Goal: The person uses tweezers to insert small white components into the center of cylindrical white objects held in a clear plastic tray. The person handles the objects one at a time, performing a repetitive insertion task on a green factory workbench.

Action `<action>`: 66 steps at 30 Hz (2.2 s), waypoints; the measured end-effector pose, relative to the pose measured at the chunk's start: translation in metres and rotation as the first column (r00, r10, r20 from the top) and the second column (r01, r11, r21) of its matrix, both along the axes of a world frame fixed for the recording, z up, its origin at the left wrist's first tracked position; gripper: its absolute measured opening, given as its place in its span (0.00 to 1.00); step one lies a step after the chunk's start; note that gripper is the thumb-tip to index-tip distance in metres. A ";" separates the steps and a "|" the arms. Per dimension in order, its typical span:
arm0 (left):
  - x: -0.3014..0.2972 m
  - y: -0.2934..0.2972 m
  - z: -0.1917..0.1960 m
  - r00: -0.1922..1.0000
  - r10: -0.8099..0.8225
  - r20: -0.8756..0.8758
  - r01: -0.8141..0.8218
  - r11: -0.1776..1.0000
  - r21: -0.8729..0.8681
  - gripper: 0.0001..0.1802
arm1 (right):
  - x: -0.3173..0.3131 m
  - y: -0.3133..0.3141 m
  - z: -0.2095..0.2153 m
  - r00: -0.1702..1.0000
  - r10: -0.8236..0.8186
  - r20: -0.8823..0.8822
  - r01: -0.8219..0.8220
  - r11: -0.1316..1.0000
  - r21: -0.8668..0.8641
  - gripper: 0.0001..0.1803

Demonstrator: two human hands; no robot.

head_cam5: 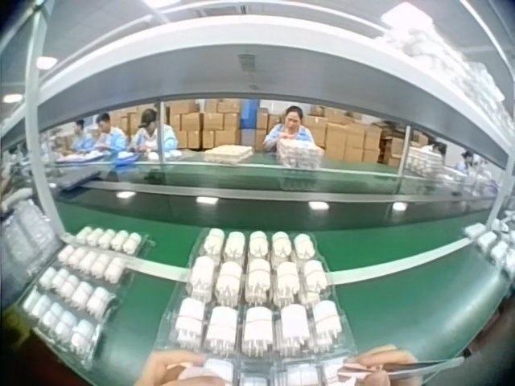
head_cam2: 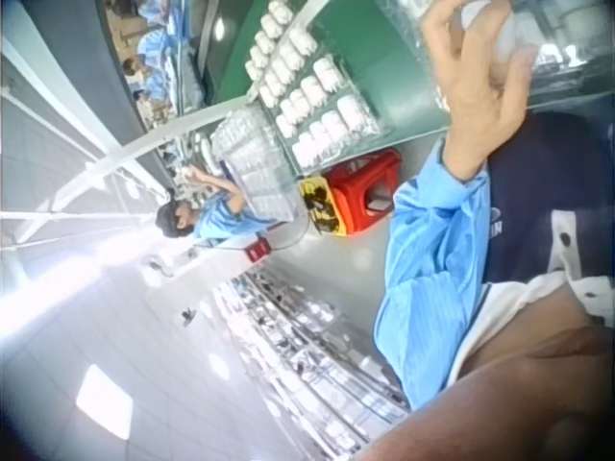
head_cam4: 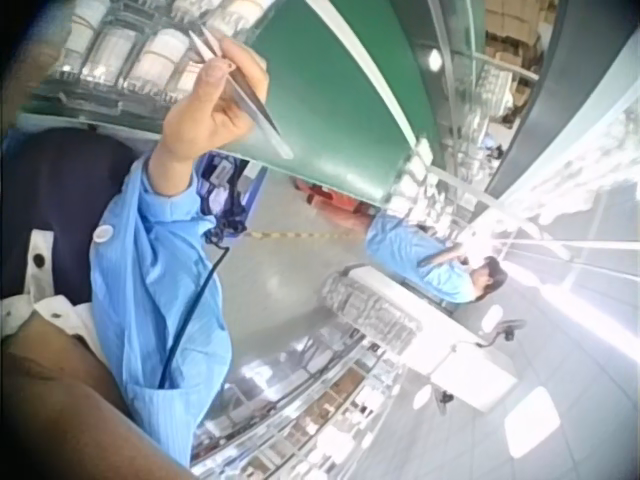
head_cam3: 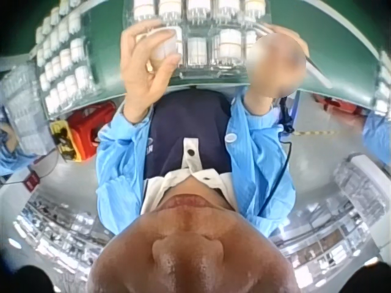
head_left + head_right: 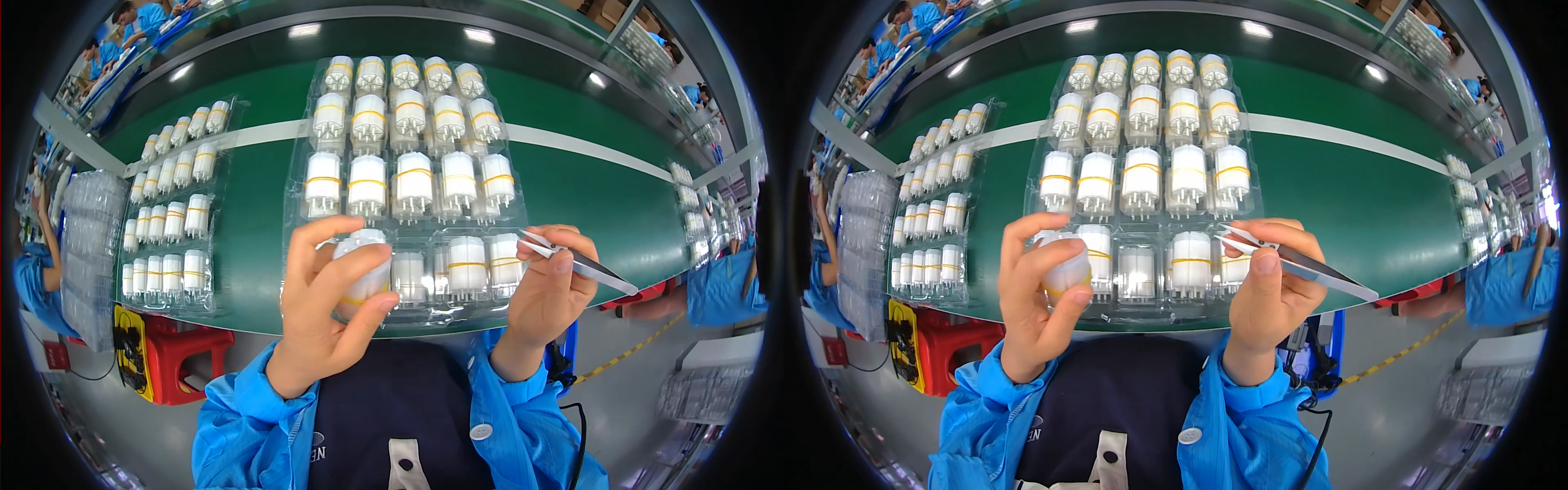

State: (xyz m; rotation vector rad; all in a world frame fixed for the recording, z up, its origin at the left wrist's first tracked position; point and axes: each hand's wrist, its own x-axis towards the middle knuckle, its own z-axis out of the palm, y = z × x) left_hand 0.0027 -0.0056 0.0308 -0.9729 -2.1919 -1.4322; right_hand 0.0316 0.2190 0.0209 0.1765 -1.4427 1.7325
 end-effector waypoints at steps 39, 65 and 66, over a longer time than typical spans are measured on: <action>0.012 0.017 -0.011 1.000 0.008 0.027 -0.011 0.993 0.121 0.34 | 0.015 -0.043 0.026 0.946 0.296 0.131 -0.323 0.893 0.313 0.11; 0.010 0.012 -0.016 0.998 0.055 -0.012 -0.053 0.994 0.096 0.36 | 0.009 -0.052 0.009 0.925 0.334 0.181 -0.366 0.911 0.188 0.07; 0.010 0.013 -0.016 0.999 0.052 -0.015 -0.050 0.994 0.098 0.36 | 0.009 -0.052 0.007 0.927 0.340 0.161 -0.365 0.916 0.168 0.07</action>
